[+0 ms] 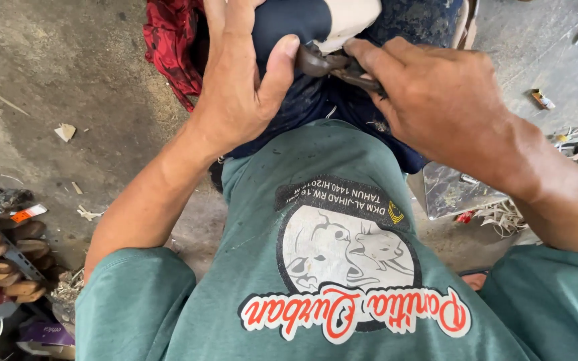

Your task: Lasting a shoe upper by pulling the leather over a last with pliers and securing it with a hammer.

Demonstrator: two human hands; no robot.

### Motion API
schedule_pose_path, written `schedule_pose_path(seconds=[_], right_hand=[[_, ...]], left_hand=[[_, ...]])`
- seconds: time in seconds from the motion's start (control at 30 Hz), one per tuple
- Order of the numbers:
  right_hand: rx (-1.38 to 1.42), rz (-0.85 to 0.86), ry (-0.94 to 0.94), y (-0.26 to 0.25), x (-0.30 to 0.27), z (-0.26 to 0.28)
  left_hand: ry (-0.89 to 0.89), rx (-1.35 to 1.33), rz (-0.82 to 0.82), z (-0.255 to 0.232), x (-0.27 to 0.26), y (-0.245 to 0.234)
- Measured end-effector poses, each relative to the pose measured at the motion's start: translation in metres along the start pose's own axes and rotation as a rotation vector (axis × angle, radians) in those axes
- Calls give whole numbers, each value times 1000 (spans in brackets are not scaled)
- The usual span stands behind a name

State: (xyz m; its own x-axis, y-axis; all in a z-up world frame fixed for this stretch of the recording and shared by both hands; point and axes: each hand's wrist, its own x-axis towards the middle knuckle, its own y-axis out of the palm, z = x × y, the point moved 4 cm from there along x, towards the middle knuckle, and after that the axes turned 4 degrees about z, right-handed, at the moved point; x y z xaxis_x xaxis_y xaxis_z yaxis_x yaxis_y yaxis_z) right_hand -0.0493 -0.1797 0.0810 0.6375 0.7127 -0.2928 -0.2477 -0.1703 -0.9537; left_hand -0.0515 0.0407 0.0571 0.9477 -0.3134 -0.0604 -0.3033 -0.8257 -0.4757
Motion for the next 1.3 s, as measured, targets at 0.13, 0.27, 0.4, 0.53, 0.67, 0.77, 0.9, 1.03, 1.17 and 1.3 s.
schedule_pose_path(seconds=[0.13,0.27,0.4,0.53,0.67,0.77,0.9,1.03,1.17,1.3], right_hand=[[7,37,-21,-4,4,-8],[-50,54,16,14,3,-9],[26,22,82,9,-3,13],[112,144,139,19,-5,32],[66,-19,72,20,-1,28],[167,-66,8,11,4,16],[593,165,-21,19,13,-6],[404,-1,-25,13,5,-3],[249,13,-20,5,7,-2],[134,-26,51,21,5,2]], left_hand=[[9,18,13,5,0,-2],[18,0,12,6,1,-4],[21,-16,31,4,5,-5],[39,-16,-7,-5,2,-3],[-23,-75,4,-7,2,-10],[9,-40,6,-10,4,-10],[34,-21,5,-5,1,-10],[71,-49,-4,-14,5,-12],[60,-43,30,-15,8,-13],[71,-30,40,-13,12,-17]])
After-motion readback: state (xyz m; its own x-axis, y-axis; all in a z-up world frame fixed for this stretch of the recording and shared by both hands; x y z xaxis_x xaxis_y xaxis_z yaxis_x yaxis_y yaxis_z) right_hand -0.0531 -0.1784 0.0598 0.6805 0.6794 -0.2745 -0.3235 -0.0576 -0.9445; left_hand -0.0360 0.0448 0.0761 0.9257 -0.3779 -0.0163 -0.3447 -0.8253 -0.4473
